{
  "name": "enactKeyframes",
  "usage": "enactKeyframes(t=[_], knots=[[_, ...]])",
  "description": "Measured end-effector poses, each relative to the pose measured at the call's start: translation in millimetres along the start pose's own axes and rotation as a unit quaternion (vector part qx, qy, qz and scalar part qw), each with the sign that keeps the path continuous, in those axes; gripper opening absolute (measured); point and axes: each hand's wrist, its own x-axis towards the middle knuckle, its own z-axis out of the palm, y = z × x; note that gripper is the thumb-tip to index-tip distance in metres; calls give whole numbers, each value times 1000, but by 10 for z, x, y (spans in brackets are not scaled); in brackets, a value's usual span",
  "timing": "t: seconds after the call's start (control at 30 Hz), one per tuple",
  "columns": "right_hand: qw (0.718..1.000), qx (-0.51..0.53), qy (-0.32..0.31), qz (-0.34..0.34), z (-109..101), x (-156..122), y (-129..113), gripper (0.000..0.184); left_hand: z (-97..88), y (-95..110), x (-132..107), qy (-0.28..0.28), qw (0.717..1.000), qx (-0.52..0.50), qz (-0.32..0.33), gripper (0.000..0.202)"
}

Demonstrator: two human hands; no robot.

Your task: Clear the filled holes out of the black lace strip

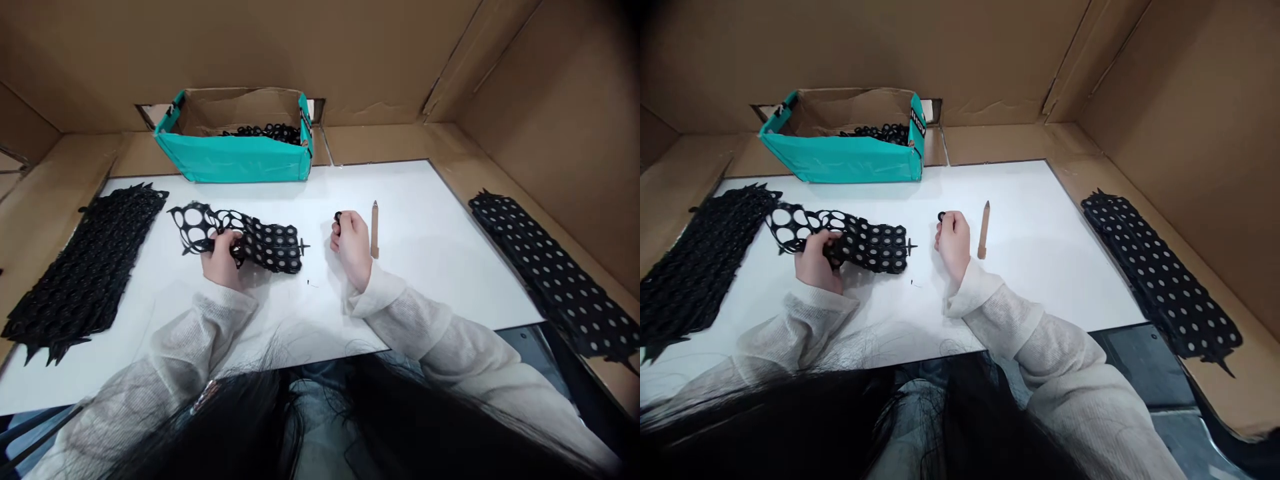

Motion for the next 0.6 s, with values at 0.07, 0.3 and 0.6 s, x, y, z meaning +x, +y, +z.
enactKeyframes(t=[0.07,0.3,0.6], knots=[[999,-23,-15,-27,-12,34,15,15,-2,-48,98,43,998,21,29,18],[990,-97,-54,-87,91,138,-79,15,29,-189,164,32,998,10,61,17],[901,-337,-7,-275,1049,1403,-973,26,60,-208,182,35,998,-8,59,14]])
